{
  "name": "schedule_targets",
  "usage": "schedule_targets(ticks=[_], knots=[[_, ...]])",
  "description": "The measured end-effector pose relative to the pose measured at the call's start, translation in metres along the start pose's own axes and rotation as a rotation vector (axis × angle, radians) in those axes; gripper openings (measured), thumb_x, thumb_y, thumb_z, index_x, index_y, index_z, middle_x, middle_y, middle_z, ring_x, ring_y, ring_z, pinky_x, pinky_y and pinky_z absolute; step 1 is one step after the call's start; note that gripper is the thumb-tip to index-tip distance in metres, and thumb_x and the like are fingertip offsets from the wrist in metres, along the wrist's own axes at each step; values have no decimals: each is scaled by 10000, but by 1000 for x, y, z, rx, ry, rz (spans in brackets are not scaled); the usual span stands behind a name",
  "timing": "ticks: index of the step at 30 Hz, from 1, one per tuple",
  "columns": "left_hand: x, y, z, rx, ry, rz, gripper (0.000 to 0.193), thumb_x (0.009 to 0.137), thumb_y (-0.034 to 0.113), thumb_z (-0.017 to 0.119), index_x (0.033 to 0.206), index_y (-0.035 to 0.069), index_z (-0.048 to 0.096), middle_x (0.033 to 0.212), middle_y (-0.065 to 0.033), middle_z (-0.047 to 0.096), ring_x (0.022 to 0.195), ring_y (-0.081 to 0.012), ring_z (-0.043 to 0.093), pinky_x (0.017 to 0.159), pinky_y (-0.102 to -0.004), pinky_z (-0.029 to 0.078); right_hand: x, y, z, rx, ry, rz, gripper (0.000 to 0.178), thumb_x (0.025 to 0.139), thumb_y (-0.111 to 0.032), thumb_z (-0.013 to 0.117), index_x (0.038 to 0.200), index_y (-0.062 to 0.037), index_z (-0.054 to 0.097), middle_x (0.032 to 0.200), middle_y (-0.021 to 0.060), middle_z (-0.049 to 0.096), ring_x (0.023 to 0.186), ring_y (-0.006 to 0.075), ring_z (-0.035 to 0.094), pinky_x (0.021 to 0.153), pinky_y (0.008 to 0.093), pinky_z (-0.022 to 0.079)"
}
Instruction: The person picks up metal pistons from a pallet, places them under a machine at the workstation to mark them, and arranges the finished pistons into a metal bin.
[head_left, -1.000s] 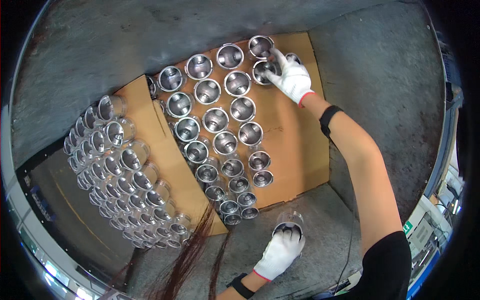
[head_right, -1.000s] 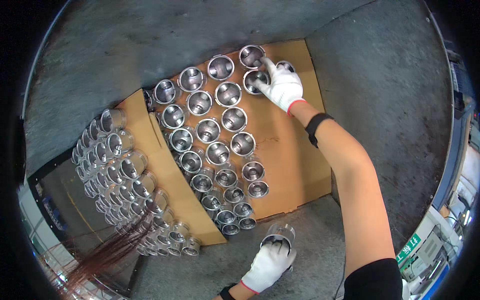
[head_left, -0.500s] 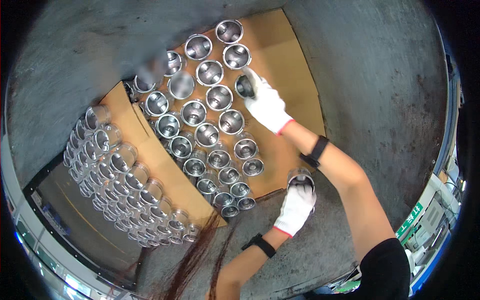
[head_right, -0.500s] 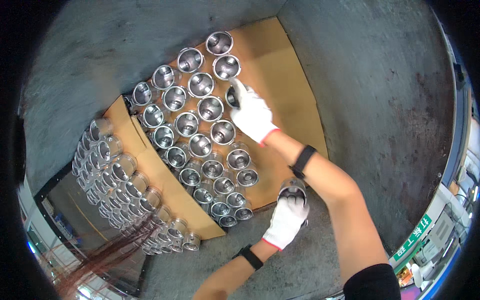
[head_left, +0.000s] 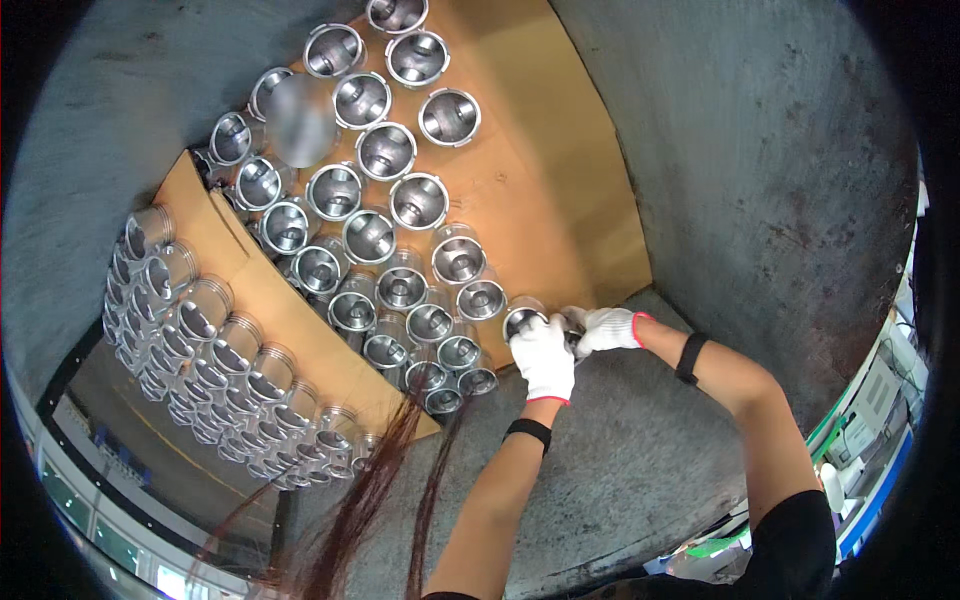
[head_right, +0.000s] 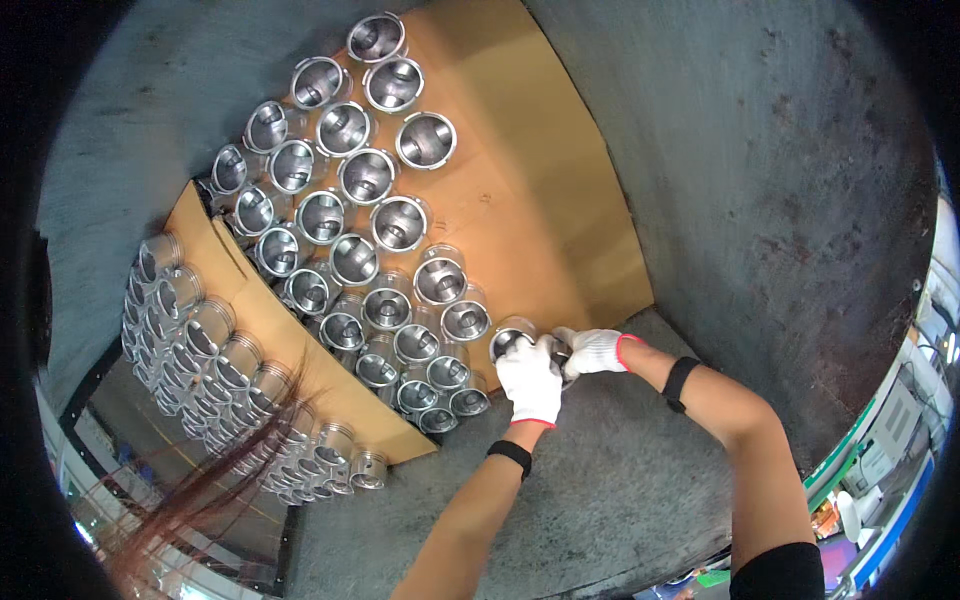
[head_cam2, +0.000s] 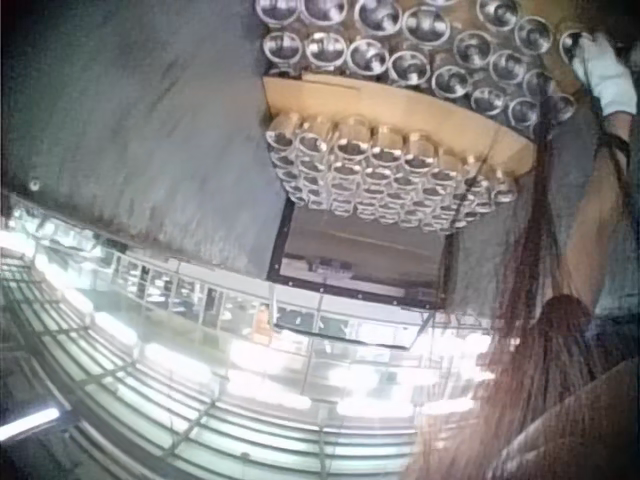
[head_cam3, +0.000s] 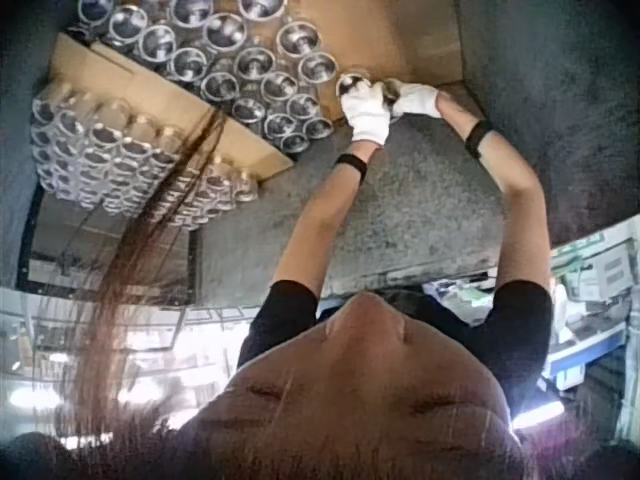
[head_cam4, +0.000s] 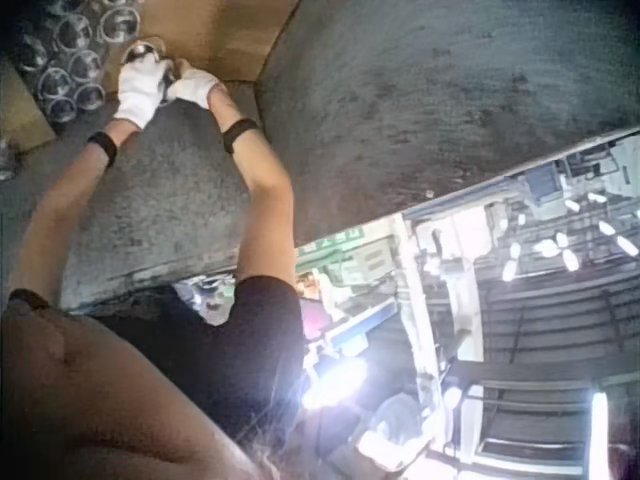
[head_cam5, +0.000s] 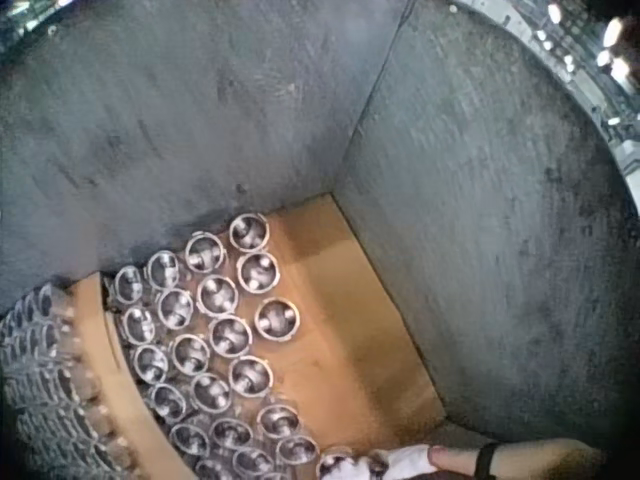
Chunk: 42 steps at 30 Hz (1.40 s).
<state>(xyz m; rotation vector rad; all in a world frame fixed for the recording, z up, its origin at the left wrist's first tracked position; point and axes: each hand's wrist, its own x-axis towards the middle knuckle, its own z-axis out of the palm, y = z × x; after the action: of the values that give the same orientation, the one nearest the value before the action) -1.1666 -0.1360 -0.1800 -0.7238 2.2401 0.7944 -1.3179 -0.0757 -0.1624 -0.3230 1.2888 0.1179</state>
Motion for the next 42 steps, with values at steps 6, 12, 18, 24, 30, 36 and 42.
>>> schedule_targets(ticks=[6, 12, 18, 24, 30, 36, 42], knots=[[-4, -29, 20, 75, 12, 3, 245, 810, 216, 694, 1050, 176, 666, 966, -90, 604, 938, -282, 630, 767, -446, 458, 46, -3, 52, -35, 200, -54, 722, 823, -336, 646, 1453, -63, 424, 1289, 246, 632, 1201, 378, 607, 973, 438, 496], [-20, -61, 36, 263, 120, 242, 234, 887, 184, 546, 1087, 129, 655, 1020, -105, 605, 988, -272, 606, 830, -443, 454, 78, -4, 117, 47, 409, -72, 435, 931, -279, 489, 1312, -72, 530, 1260, 211, 651, 1176, 377, 617, 975, 456, 503], [-17, -75, 31, 299, 114, 321, 316, 921, 200, 520, 1203, 112, 635, 1225, -138, 583, 1182, -310, 543, 1014, -464, 426, 87, -21, 152, 34, 703, -6, 377, 962, -300, 442, 1214, -63, 591, 1117, 210, 699, 1037, 369, 687, 862, 468, 561], [-36, -87, -5, 277, 123, 392, 396, 930, 177, 501, 1308, 92, 585, 1390, -182, 505, 1319, -367, 450, 1137, -507, 341, 87, -33, 154, -156, 696, 7, 346, 946, -283, 469, 1110, -33, 644, 1028, 215, 720, 959, 365, 714, 795, 471, 579], [-127, -109, -92, 38, -108, 600, 495, 742, 220, 718, 1201, 78, 601, 1309, -167, 558, 1226, -347, 520, 1060, -475, 403, 74, -30, 145, 52, 768, 273, 295, 960, -256, 496, 1154, -92, 646, 1082, 211, 711, 1032, 400, 680, 882, 491, 532], [-264, -192, -240, 42, -258, 376, 449, 687, 185, 749, 1102, 89, 608, 1132, -142, 591, 1101, -338, 579, 970, -459, 465, 87, -49, 140, 61, 681, 277, 353, 965, -340, 523, 1182, -114, 685, 1181, 187, 700, 1109, 360, 669, 948, 450, 515], [-383, -210, -291, -118, -111, -2, 409, 879, 240, 691, 1224, 29, 627, 1202, -219, 650, 1118, -390, 608, 984, -485, 477, 75, -57, 118, 465, 875, 130, 528, 873, -310, 579, 1338, -63, 601, 1272, 232, 655, 1222, 358, 614, 1019, 399, 482]])
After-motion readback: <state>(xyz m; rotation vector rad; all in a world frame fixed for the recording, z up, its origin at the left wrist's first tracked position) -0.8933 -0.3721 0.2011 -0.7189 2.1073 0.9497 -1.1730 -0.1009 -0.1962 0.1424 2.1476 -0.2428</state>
